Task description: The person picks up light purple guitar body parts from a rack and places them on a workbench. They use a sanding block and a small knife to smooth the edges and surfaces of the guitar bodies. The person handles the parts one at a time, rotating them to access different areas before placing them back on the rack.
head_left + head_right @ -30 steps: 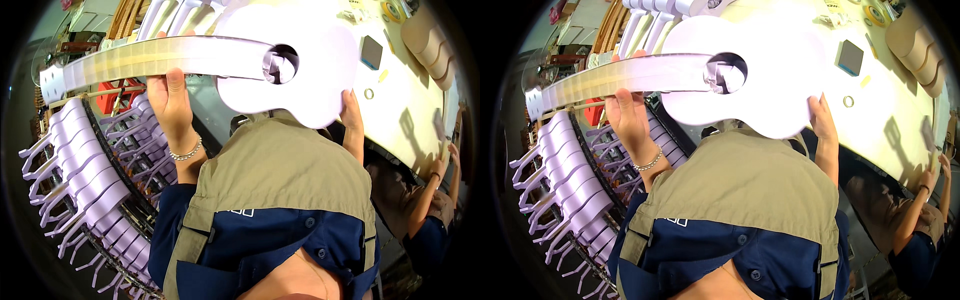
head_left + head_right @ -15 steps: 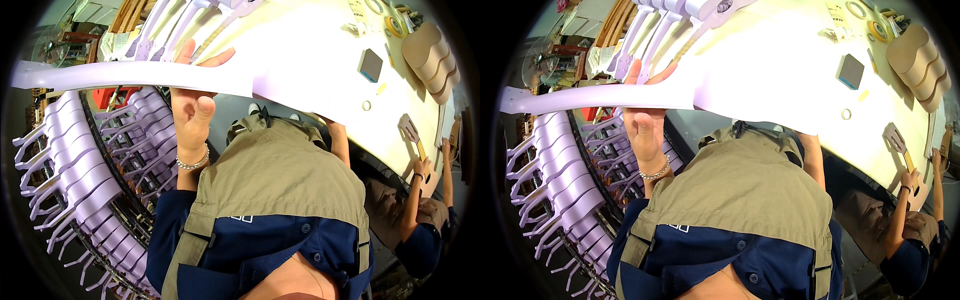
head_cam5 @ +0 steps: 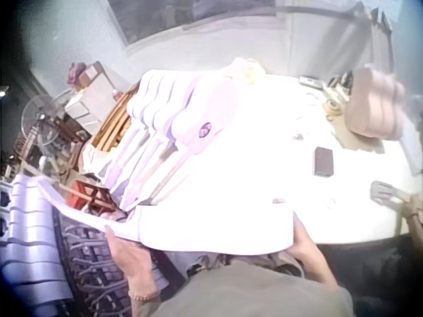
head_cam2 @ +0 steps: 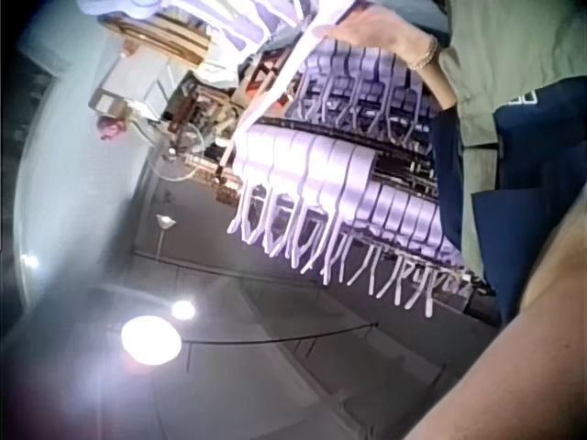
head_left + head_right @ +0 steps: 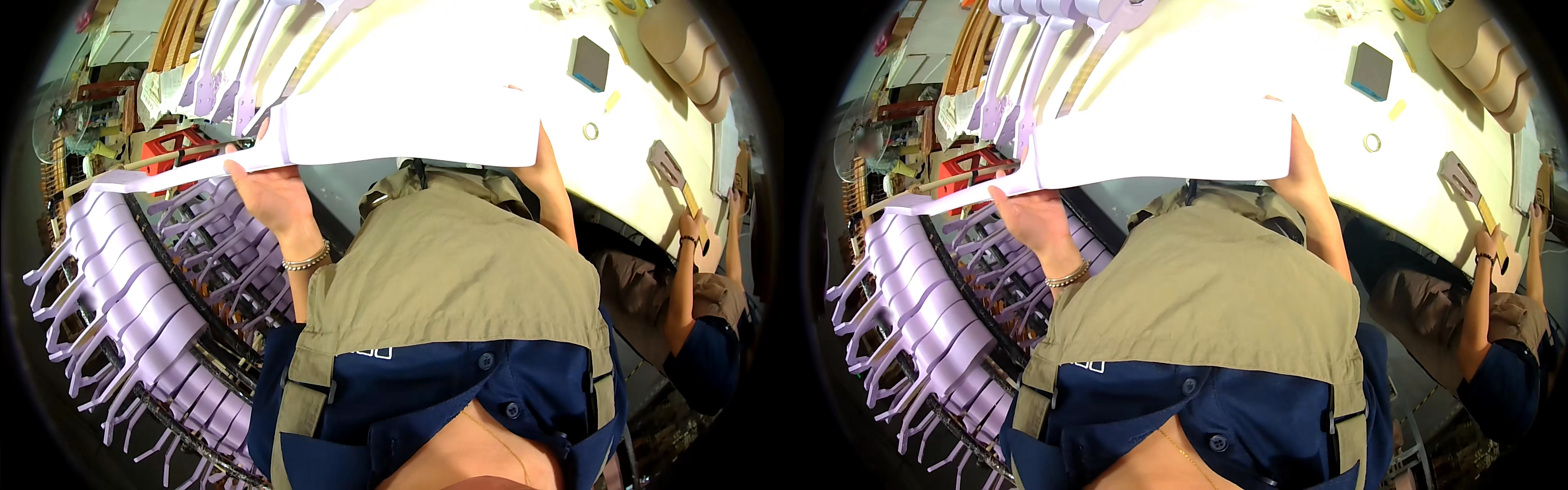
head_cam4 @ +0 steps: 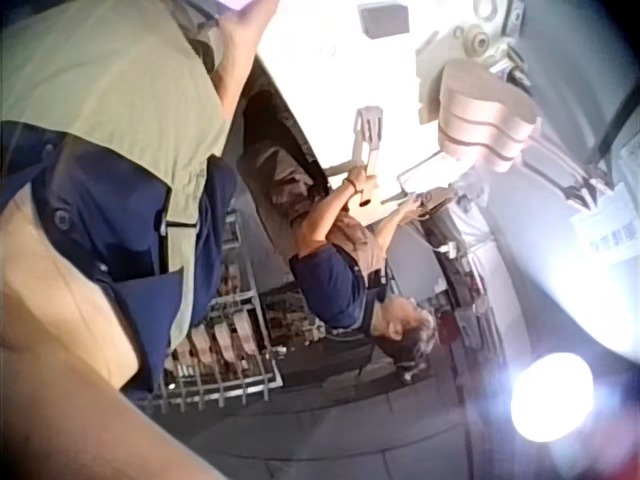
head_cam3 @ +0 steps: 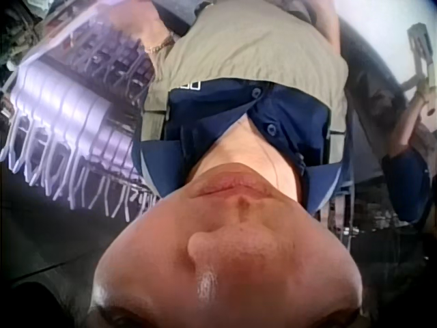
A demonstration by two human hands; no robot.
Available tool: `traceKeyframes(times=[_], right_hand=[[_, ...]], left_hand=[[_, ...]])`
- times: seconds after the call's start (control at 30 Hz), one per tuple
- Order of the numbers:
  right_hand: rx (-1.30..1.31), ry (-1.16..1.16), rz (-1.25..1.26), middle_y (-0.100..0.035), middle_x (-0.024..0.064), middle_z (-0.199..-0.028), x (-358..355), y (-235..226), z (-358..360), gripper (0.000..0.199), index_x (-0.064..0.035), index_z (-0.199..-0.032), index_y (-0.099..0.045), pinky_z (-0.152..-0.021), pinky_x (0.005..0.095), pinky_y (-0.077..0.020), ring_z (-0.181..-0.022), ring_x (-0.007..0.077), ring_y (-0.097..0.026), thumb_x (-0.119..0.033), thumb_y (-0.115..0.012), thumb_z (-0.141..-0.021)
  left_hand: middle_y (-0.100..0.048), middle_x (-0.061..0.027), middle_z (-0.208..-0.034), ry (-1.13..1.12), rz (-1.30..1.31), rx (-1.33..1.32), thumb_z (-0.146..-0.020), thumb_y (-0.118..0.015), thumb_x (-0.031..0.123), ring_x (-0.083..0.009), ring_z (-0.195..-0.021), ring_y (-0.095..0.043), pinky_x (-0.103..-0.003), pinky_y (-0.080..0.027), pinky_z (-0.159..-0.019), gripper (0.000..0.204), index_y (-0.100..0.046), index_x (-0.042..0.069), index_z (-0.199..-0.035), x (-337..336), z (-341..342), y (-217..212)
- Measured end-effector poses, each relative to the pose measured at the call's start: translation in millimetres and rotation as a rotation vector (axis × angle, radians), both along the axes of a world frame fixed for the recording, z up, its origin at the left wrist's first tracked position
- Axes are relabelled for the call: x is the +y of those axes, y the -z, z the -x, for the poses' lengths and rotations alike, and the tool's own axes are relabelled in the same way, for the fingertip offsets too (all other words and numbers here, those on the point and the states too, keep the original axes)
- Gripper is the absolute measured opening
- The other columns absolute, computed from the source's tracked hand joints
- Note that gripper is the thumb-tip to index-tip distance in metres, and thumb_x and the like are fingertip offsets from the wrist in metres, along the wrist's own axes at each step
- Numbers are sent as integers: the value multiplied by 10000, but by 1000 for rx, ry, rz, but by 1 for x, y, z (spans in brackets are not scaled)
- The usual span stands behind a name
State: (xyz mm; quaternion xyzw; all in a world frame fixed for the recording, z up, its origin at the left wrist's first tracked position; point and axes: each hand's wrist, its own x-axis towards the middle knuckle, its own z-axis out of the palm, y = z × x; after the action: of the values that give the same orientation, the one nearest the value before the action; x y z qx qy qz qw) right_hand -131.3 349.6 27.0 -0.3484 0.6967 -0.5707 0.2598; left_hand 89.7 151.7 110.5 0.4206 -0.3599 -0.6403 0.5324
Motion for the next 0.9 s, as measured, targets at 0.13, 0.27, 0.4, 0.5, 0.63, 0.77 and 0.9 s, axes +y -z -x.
traceKeyframes(times=[0.13, 0.27, 0.4, 0.5, 0.63, 0.77, 0.9], right_hand=[[224, -33, 9, -433, 143, -1300, -9, -35, -8, 832, -50, -1338, -336, -1012, 366, -310, -1225, 282, -392, -63, -754, -619], [161, -96, 173, -426, 120, -1312, -19, -77, -21, 989, -76, -1362, -314, -1035, 407, -270, -1246, 295, -354, -265, -828, -538], [-16, -270, 330, -440, 106, -1301, -28, -77, -32, 1027, -88, -1373, -307, -1020, 399, -282, -1239, 283, -358, -307, -837, -520], [64, -288, 332, -434, 106, -1305, -27, -84, -36, 1043, -93, -1385, -280, -1010, 384, -291, -1228, 264, -372, -311, -834, -529], [182, -317, 359, -379, 144, -1351, -28, -77, -34, 678, -133, -1217, -558, -1026, 444, -249, -1303, 317, -255, -385, -771, -625], [515, -49, 196, -214, 191, -1445, -20, -58, -5, 742, -156, -1175, -600, -1068, 499, -99, -1331, 361, -158, -729, -364, -765], [-42, -69, 272, -221, 195, -1440, -5, -12, 12, 888, -44, -1309, -421, -1075, 430, -147, -1332, 315, -202, -748, -322, -776]], left_hand=[[-511, -166, -1192, -40, -274, 90, -918, -396, 442, -265, -1099, -512, -408, -417, -931, 547, -436, -16, -1214, -25, -27, 52], [-554, -138, -1154, 304, -272, 64, -901, -476, 273, -274, -1074, -531, -405, -428, -941, 405, -480, -6, -1194, -33, -57, 116], [-557, -139, -1149, 399, -479, 349, -900, -479, 264, -275, -1069, -534, -405, -434, -934, 397, -481, -6, -1192, -18, -59, 123], [-559, -139, -1146, 466, -613, 493, -899, -481, 256, -275, -1065, -537, -404, -439, -930, 392, -483, -5, -1191, -8, -49, 120], [-562, -140, -1141, 485, -692, 584, -898, -484, 247, -276, -1060, -540, -404, -445, -923, 385, -484, -5, -1190, 5, -46, 117], [-564, -140, -1137, 451, -716, 566, -897, -487, 237, -277, -1055, -543, -404, -451, -917, 379, -486, -5, -1189, 1, -41, 110], [-567, -96, -1018, 200, -482, 375, -895, -506, 231, -232, -967, -557, -397, -468, -898, 349, -497, 8, -1163, -19, -48, 104]])
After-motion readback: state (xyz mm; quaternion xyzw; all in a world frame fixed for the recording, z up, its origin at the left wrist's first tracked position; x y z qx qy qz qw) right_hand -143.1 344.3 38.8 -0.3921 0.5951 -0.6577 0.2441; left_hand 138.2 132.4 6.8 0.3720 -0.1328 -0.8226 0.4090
